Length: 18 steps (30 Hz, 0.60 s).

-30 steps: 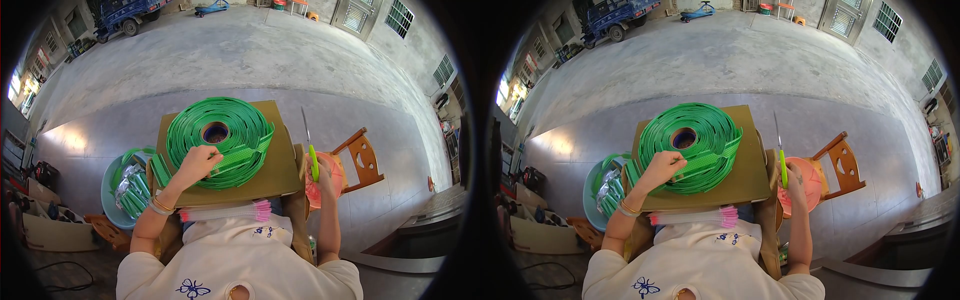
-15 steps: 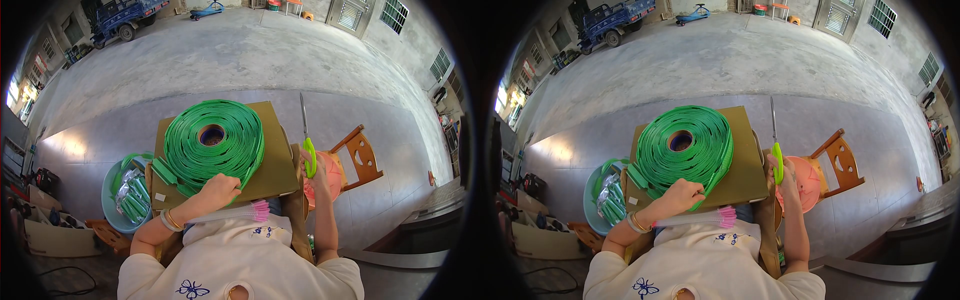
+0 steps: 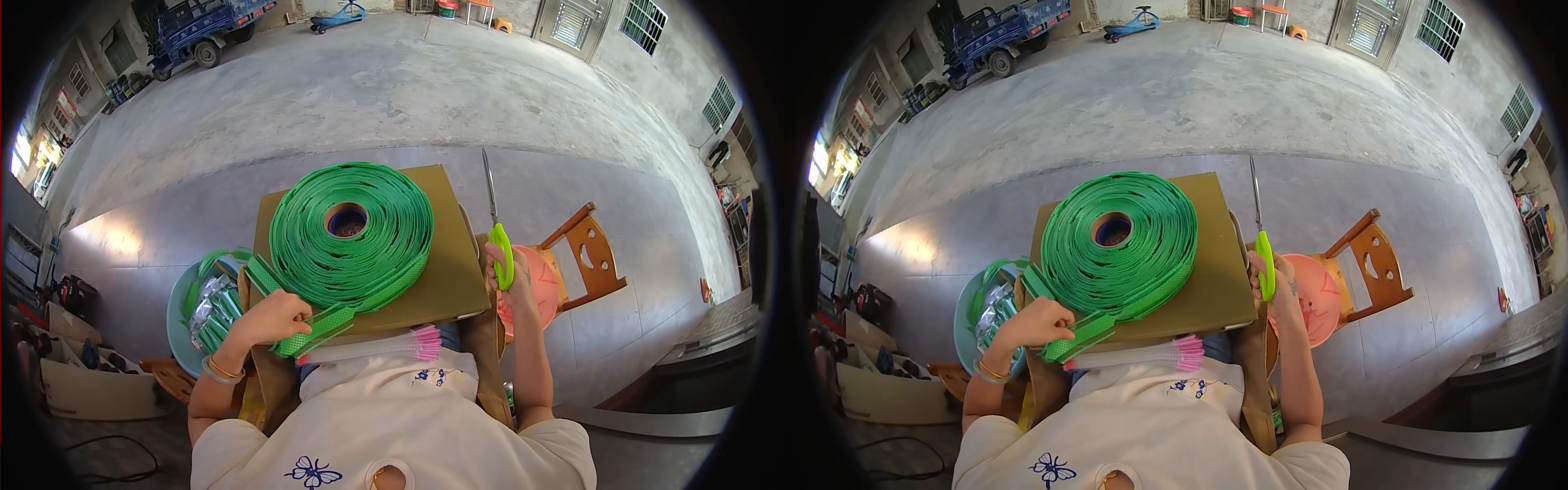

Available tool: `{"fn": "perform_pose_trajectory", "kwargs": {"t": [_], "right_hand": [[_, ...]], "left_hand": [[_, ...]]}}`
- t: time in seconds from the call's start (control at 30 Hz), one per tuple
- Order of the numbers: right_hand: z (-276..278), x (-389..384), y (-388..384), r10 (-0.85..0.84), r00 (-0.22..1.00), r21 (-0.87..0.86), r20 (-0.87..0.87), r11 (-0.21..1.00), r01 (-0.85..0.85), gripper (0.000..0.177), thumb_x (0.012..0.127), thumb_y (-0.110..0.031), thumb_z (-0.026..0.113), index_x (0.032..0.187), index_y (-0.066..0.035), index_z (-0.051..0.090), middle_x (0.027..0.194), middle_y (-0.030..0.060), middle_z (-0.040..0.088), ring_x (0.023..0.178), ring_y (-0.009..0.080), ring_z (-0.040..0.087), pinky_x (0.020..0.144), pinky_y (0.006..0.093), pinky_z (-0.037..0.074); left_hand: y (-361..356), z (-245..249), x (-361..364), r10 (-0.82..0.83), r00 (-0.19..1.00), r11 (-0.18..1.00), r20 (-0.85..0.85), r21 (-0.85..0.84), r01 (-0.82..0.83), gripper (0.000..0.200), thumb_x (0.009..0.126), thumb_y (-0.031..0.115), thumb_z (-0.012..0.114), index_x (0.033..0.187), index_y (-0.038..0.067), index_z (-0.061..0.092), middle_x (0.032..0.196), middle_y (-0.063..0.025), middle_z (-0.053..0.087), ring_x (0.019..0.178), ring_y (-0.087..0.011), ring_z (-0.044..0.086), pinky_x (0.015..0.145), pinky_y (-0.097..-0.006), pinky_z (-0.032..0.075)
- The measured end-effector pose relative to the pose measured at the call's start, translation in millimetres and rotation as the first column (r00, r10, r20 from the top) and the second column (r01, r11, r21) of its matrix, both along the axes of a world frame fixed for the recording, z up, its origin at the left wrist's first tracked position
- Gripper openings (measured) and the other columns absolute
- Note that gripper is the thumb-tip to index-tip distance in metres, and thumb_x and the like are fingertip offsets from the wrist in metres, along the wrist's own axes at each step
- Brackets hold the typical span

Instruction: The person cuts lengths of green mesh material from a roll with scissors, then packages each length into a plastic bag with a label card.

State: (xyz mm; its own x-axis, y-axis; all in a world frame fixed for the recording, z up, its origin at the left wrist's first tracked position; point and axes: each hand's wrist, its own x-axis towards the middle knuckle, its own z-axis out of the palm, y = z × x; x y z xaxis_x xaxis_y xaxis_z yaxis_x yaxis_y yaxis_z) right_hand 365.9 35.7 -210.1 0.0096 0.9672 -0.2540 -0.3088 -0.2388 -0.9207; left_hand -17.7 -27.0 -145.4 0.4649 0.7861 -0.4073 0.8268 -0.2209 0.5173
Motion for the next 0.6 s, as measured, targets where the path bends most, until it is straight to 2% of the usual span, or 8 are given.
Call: {"fn": "perform_pose_trajectory", "kwargs": {"t": [0.03,0.13,0.17,0.27,0.37,0.47,0.57,0.6], "right_hand": [[0,-1,0,0.002,1.000,0.004,-0.005,1.000,-0.002,0.025,0.078,-0.023,0.068,0.087,-0.006,0.052,0.063,-0.0017,0.048,0.047,0.0046,0.047,0.035,0.0178,0.034],[0,-6,1,0.022,1.000,0.019,-0.014,1.000,-0.022,0.025,0.079,-0.023,0.067,0.087,-0.005,0.052,0.063,-0.0013,0.047,0.046,0.0048,0.046,0.034,0.0180,0.034],[0,-6,0,0.027,1.000,0.024,-0.014,0.999,-0.027,0.025,0.079,-0.023,0.067,0.088,-0.005,0.052,0.063,-0.0012,0.047,0.046,0.0049,0.046,0.034,0.0181,0.034],[-3,-8,1,0.031,0.999,0.002,0.010,1.000,-0.031,0.026,0.078,-0.023,0.067,0.088,-0.005,0.052,0.063,-0.0010,0.046,0.045,0.0054,0.046,0.034,0.0186,0.034],[-3,-10,0,0.031,0.999,0.048,-0.017,0.998,-0.030,0.025,0.078,-0.022,0.067,0.088,-0.004,0.051,0.063,-0.0005,0.047,0.045,0.0058,0.045,0.035,0.0195,0.035],[9,-19,-6,0.005,1.000,0.083,-0.004,0.997,-0.004,0.024,0.079,-0.020,0.066,0.087,-0.004,0.051,0.063,0.0000,0.046,0.044,0.0071,0.045,0.035,0.0203,0.036],[8,-23,-8,0.054,0.997,0.119,-0.058,0.992,-0.046,0.022,0.080,-0.018,0.065,0.087,-0.004,0.049,0.063,0.0007,0.046,0.045,0.0083,0.046,0.035,0.0211,0.037],[7,-24,-7,0.071,0.994,0.151,-0.082,0.987,-0.058,0.023,0.081,-0.020,0.064,0.086,-0.004,0.049,0.063,0.0011,0.046,0.046,0.0086,0.046,0.035,0.0211,0.037]], "left_hand": [[1,0,-4,0.007,1.000,0.998,0.007,-0.056,-0.007,0.022,0.071,0.018,0.069,0.078,-0.002,0.062,0.067,-0.0185,0.059,0.063,-0.0278,0.061,0.058,-0.0328,0.046],[-6,-12,10,0.145,0.913,0.983,0.381,-0.163,-0.088,0.032,0.073,0.024,0.071,0.086,-0.003,0.060,0.071,-0.0191,0.060,0.065,-0.0252,0.062,0.058,-0.0308,0.046],[-5,-19,19,0.100,0.903,0.988,0.418,-0.149,-0.040,0.039,0.075,0.028,0.070,0.089,-0.006,0.058,0.074,-0.0188,0.061,0.068,-0.0287,0.062,0.060,-0.0313,0.047],[1,-14,64,0.052,0.959,0.998,0.279,-0.039,-0.043,0.053,0.077,0.031,0.069,0.108,-0.008,0.054,0.088,-0.0224,0.063,0.078,-0.0276,0.063,0.068,-0.0301,0.049],[3,-14,108,-0.038,0.965,0.987,0.259,0.158,-0.004,0.059,0.077,0.031,0.067,0.115,-0.009,0.047,0.082,-0.0252,0.061,0.077,-0.0356,0.061,0.065,-0.0366,0.049],[12,-40,147,-0.045,0.982,0.946,0.181,0.323,-0.016,0.060,0.077,0.025,0.065,0.119,-0.009,0.039,0.072,-0.0256,0.058,0.071,-0.0386,0.060,0.061,-0.0424,0.048],[31,-53,172,0.008,0.993,0.940,0.119,0.338,-0.048,0.059,0.077,0.019,0.064,0.121,-0.007,0.034,0.068,-0.0254,0.058,0.067,-0.0394,0.060,0.058,-0.0456,0.047],[38,-55,176,0.005,0.995,0.920,0.100,0.389,-0.044,0.054,0.077,0.017,0.063,0.118,-0.007,0.037,0.068,-0.0242,0.059,0.065,-0.0378,0.060,0.056,-0.0446,0.047]]}}
